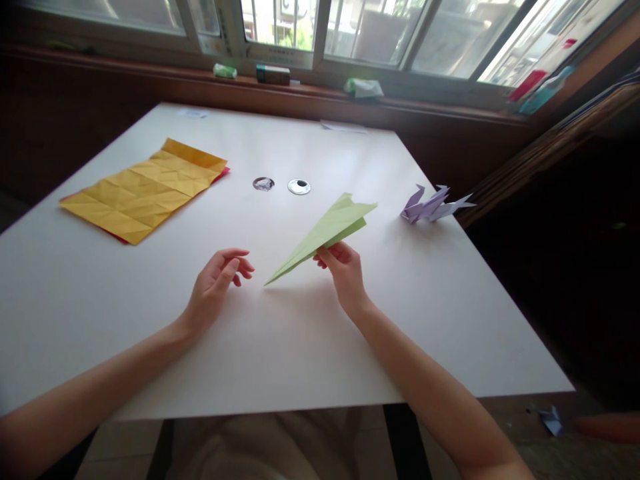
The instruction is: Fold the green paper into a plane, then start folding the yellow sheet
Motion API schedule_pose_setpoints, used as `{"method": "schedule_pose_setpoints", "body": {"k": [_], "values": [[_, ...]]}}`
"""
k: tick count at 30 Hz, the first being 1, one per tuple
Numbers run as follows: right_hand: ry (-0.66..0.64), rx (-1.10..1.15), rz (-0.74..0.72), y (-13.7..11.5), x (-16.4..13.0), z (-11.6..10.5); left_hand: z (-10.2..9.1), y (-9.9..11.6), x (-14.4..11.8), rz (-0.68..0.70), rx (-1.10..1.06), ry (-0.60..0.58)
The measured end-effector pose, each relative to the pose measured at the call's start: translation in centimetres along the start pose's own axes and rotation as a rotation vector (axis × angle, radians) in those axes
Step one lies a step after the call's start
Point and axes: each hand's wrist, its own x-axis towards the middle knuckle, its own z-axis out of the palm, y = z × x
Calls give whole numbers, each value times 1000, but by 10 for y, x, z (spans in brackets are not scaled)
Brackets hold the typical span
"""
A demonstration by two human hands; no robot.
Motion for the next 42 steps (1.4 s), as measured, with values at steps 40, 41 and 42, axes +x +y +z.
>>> {"method": "schedule_pose_setpoints", "body": {"k": [40,41,42], "values": [[63,-644,-93,1,51,-77,-1,-4,1,-66,24,-38],[75,-574,-93,1,54,-82,-1,-3,1,-67,27,-39],[83,-502,-96,1,56,-86,-1,-3,1,-69,33,-41]]}}
